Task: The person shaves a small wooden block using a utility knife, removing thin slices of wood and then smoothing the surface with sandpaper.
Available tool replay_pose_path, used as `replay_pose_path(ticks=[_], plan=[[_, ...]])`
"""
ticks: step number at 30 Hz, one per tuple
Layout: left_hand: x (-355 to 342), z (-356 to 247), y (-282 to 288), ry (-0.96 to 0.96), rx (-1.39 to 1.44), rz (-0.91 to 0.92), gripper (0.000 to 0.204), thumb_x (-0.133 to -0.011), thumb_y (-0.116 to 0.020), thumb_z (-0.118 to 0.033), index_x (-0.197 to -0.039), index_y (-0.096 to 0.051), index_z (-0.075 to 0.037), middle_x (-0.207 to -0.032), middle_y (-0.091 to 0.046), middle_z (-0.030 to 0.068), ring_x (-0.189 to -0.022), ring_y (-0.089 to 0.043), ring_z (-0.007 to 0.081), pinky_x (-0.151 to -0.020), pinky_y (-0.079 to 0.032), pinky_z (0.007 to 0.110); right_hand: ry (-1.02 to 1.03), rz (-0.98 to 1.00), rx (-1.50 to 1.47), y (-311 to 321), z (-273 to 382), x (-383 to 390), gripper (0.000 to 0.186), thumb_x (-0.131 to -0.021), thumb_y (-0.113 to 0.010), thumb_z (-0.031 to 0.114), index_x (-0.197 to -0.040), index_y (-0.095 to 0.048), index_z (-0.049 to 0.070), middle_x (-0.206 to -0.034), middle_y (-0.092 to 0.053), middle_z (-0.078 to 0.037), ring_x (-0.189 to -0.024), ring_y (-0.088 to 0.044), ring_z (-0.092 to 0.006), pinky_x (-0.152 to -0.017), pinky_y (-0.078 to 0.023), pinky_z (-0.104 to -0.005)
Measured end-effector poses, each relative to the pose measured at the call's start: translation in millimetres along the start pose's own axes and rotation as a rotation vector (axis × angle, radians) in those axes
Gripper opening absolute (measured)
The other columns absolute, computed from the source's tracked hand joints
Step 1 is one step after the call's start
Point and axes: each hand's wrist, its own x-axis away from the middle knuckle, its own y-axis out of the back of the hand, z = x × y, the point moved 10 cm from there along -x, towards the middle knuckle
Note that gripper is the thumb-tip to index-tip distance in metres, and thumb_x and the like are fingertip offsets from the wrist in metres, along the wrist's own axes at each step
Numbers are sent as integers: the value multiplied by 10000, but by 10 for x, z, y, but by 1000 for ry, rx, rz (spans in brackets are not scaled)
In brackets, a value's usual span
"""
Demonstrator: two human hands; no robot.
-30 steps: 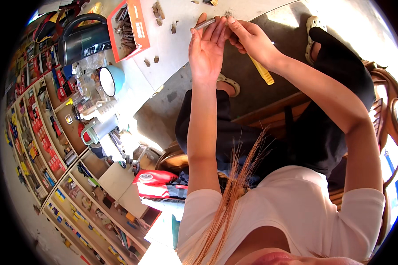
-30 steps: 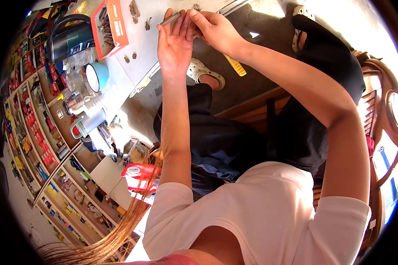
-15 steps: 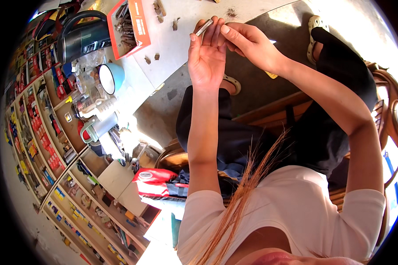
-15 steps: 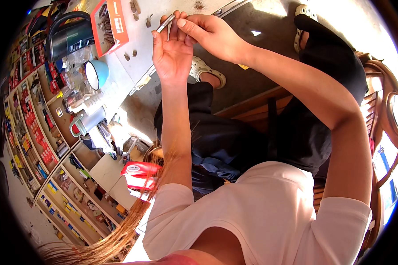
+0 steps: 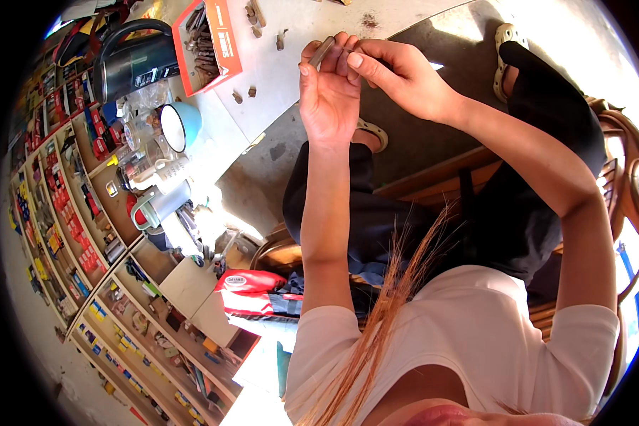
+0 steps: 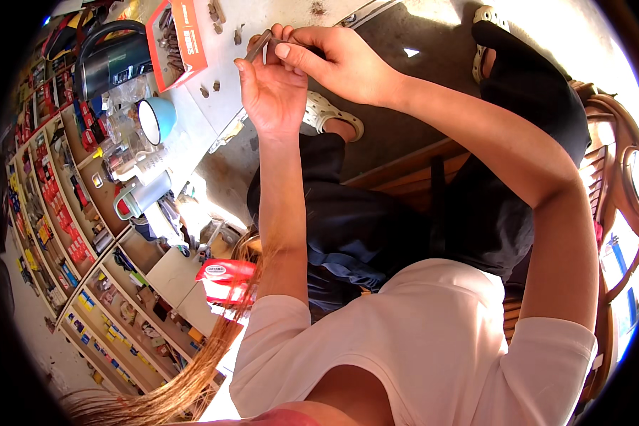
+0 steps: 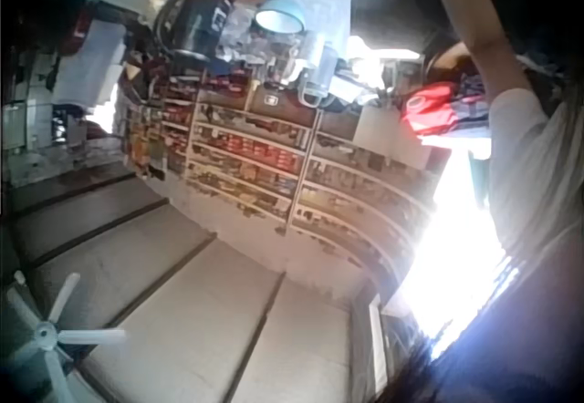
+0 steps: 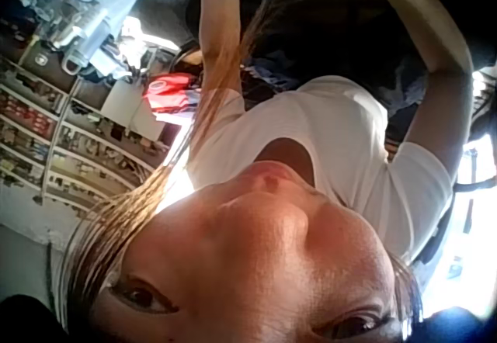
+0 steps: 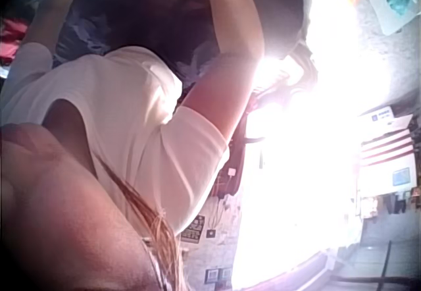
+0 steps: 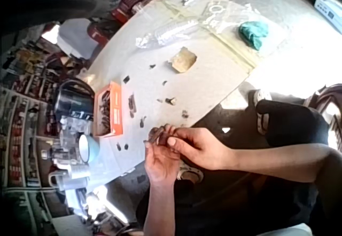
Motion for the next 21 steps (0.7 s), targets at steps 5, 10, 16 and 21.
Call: replay_pose_path(ticks=[5, 10, 16, 21], plan=[[-14, -51, -154, -81, -146, 131, 586, -950, -591, -469, -1360, -470, -67, -1352, -545, 99, -1323, -451, 256, -1128, -345, 415, 25, -27, 25, 7, 14, 21, 389, -1000, -560, 374, -941, -642, -2, -706, -604, -85, -657, -553, -153, -639, -462, -314], [-12, -44, -256, -91, -220, 185, 684, -928, -641, -418, -1432, -408, -19, -1368, -543, 117, -1318, -463, 248, -1140, -344, 404, 53, 13, 90, -70, -17, 49, 409, -983, -563, 422, -1003, -644, 22, -727, -617, -151, -642, -587, -249, -638, -475, -349], [-42, 15, -254, -96, -114, 234, 658, -884, -726, -307, -1404, -470, 4, -1383, -550, 138, -1297, -505, 239, -1144, -367, 382, 118, 66, 62, -143, 52, 63, 346, -1023, -541, 316, -980, -606, -21, -785, -588, -75, -716, -495, -129, -679, -451, -291], [-22, 55, -158, -83, -41, 194, 669, -853, -755, -323, -1379, -498, 4, -1391, -545, 129, -1342, -461, 257, -1171, -329, 401, 74, 69, 57, -85, 4, 24, 354, -1019, -549, 327, -1015, -622, -19, -785, -595, -68, -719, -511, -116, -690, -468, -284]])
